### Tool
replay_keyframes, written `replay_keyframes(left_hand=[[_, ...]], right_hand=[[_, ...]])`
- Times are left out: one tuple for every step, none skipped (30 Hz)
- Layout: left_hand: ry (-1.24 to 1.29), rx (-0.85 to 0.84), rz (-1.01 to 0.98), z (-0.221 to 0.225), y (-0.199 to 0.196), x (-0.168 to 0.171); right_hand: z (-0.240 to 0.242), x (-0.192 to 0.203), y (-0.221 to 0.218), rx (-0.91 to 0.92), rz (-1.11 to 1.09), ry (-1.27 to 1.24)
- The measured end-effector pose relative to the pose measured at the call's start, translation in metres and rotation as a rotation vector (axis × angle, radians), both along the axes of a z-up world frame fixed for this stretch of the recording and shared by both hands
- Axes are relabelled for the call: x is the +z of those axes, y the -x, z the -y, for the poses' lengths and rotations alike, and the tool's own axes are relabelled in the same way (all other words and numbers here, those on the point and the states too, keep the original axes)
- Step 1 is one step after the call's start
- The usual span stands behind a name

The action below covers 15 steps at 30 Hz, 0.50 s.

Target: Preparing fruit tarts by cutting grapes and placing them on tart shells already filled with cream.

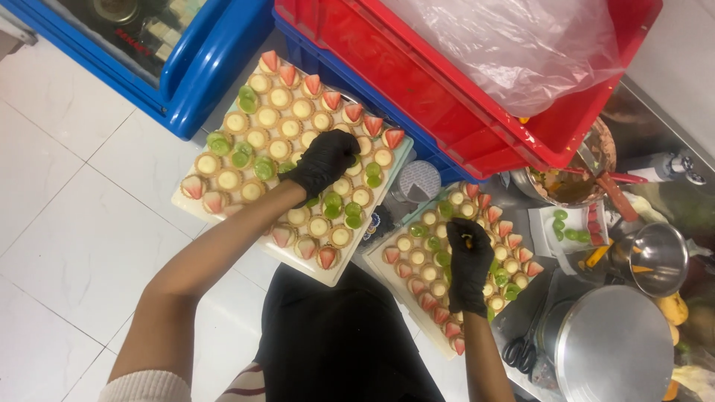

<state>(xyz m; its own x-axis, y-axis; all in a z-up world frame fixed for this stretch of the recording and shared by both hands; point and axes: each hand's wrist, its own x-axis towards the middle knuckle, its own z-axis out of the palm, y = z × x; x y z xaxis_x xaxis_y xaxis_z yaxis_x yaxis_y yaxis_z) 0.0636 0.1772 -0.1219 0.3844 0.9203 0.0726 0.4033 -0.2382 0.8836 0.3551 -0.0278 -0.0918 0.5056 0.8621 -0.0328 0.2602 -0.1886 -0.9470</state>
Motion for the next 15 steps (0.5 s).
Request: replay_keyframes(left_hand=[[-0.028, 0.002, -0.028, 0.001, -0.001, 0.0], [-0.029, -0.009, -0.029, 0.001, 0.0, 0.001], [-0.058, -0.003, -0.049, 0.003, 0.0, 0.002], [-0.087, 0.002, -0.069, 0.004, -0.001, 0.002], [-0.087, -0.012, -0.067, 0.007, 0.003, 0.006], [-0.126, -0.001, -0.045, 0.01, 0.006, 0.01], [-0.165, 0.006, -0.019, 0.013, 0.006, 0.014], [-0.164, -0.013, -0.013, 0.019, 0.006, 0.033], [-0.195, 0.022, -0.056, 0.025, 0.006, 0.053], [-0.226, 0.057, -0.099, 0.03, 0.005, 0.073], [-0.228, 0.043, -0.092, 0.039, 0.001, 0.089], [-0.266, 0.059, -0.135, 0.048, -0.002, 0.105], [-0.304, 0.08, -0.18, 0.058, -0.004, 0.122], [-0.306, 0.07, -0.174, 0.073, -0.009, 0.134], [-0.286, 0.074, -0.138, 0.087, -0.013, 0.147]], right_hand=[[0.011, 0.001, -0.011, -0.039, 0.009, -0.007], [0.014, 0.006, -0.024, -0.05, 0.008, -0.007], [0.019, 0.011, -0.038, -0.1, 0.003, 0.018], [0.025, 0.016, -0.053, -0.149, -0.003, 0.044], [0.031, 0.024, -0.07, -0.164, -0.002, 0.045], [0.038, 0.031, -0.088, -0.234, -0.011, 0.081], [0.048, 0.039, -0.106, -0.309, -0.017, 0.118], [0.053, 0.043, -0.127, -0.329, -0.014, 0.118], [0.059, 0.046, -0.15, -0.379, -0.035, 0.121], [0.065, 0.05, -0.172, -0.429, -0.056, 0.124], [0.064, 0.047, -0.193, -0.445, -0.052, 0.122], [0.064, 0.043, -0.215, -0.452, -0.084, 0.104], [0.062, 0.04, -0.236, -0.455, -0.116, 0.086], [0.06, 0.021, -0.262, -0.465, -0.113, 0.084], [0.056, 0.002, -0.287, -0.424, -0.052, 0.129]])
